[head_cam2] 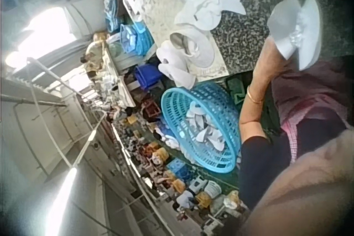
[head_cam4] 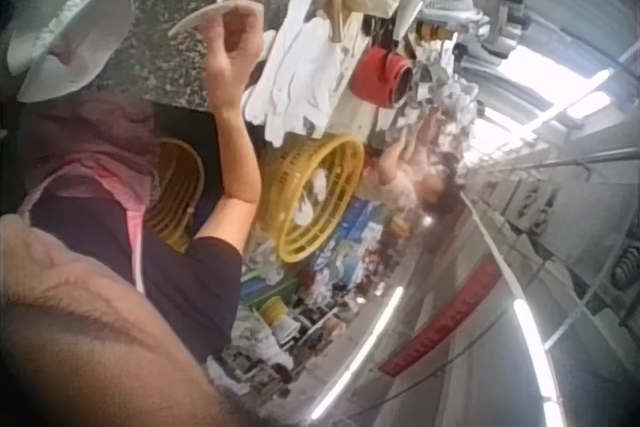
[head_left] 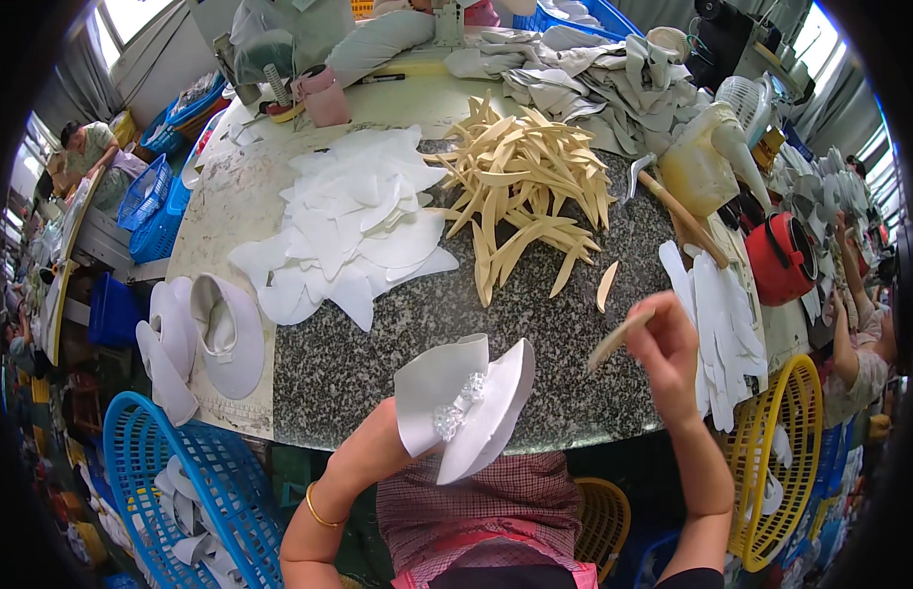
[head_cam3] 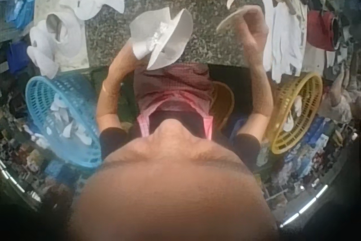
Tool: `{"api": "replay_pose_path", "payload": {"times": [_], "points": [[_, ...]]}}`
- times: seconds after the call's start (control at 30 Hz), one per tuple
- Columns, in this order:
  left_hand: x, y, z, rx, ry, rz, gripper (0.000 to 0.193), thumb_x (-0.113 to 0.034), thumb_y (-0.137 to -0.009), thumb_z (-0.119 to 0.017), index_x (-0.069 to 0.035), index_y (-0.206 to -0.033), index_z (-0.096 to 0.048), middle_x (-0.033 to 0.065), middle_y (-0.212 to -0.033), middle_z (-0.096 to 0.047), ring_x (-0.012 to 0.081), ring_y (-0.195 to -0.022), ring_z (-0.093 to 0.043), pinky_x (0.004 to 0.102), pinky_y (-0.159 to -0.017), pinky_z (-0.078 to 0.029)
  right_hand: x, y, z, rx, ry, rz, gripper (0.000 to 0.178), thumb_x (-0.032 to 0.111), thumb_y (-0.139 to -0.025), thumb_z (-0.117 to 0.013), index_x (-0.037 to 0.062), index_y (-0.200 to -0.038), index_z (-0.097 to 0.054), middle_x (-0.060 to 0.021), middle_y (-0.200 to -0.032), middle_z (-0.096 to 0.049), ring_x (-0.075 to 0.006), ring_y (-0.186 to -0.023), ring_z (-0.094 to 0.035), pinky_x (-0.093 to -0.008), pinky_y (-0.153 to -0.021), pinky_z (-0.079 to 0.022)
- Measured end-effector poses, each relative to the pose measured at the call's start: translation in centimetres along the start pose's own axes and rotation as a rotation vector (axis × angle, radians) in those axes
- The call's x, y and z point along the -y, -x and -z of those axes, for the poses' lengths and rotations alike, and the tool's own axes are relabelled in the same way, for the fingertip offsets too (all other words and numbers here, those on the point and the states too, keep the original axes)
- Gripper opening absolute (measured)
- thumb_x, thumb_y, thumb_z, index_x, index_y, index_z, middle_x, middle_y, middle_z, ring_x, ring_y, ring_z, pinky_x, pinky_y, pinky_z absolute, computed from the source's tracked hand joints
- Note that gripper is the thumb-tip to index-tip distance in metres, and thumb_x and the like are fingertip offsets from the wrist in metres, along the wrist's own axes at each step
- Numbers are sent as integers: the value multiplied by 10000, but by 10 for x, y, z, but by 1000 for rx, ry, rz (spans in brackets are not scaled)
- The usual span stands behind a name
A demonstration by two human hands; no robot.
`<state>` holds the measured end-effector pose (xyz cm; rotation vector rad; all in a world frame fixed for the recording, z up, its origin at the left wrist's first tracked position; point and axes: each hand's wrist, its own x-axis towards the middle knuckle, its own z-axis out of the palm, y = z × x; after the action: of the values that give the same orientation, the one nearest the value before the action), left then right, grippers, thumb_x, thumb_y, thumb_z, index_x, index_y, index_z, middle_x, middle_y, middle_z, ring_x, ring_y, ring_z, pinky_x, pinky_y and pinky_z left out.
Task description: The person assembles shoe uppers by hand and applies decorative bows to them.
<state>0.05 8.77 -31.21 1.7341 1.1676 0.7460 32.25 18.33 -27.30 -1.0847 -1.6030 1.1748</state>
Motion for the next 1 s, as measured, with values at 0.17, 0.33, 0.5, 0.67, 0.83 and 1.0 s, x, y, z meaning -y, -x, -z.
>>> {"api": "replay_pose_path", "payload": {"times": [0.17,0.33,0.5,0.67,0.83,1.0], "points": [[-7,-7,-2,-60,-44,-70,268,-17,-740,-784,-90,-993,-736,62,-994,-710,271,-920,-673,377,-878,-530,8,40,-75,293,-389,-330,252,35,-936,-690,-14,-1158,-583,-122,-984,-730,-179,-839,-745,-272,-675,-598],[3,-3,-4,-84,-9,-76,252,-32,-735,-792,-90,-974,-738,59,-989,-713,267,-914,-670,372,-889,-521,-6,27,-107,162,377,15,163,99,-854,-758,45,-999,-705,-93,-843,-765,-174,-649,-739,-289,-604,-579],[10,6,-4,-42,109,13,309,-31,-763,-784,-74,-1062,-719,92,-1022,-715,282,-917,-693,370,-841,-550,-13,25,-110,179,585,115,142,181,-871,-736,108,-992,-716,-61,-790,-745,-237,-619,-717,-338,-551,-542],[13,2,-12,-171,-68,-139,222,-27,-778,-788,-97,-988,-775,93,-898,-738,249,-782,-725,341,-727,-559,-13,29,-109,159,646,97,132,205,-866,-734,139,-975,-699,-70,-698,-705,-254,-589,-696,-372,-527,-519],[12,1,-9,-179,-20,-109,204,-36,-782,-789,-78,-981,-771,87,-942,-742,269,-816,-725,354,-754,-567,-15,32,-112,174,721,167,129,226,-862,-729,142,-954,-694,-56,-649,-673,-236,-561,-681,-352,-493,-501],[14,-5,-4,-69,-364,-302,303,-64,-786,-745,-52,-1085,-694,136,-1034,-698,362,-911,-685,432,-802,-581,-21,36,-107,223,813,370,144,228,-850,-733,126,-947,-703,-33,-690,-649,-199,-540,-667,-331,-475,-502]]}}
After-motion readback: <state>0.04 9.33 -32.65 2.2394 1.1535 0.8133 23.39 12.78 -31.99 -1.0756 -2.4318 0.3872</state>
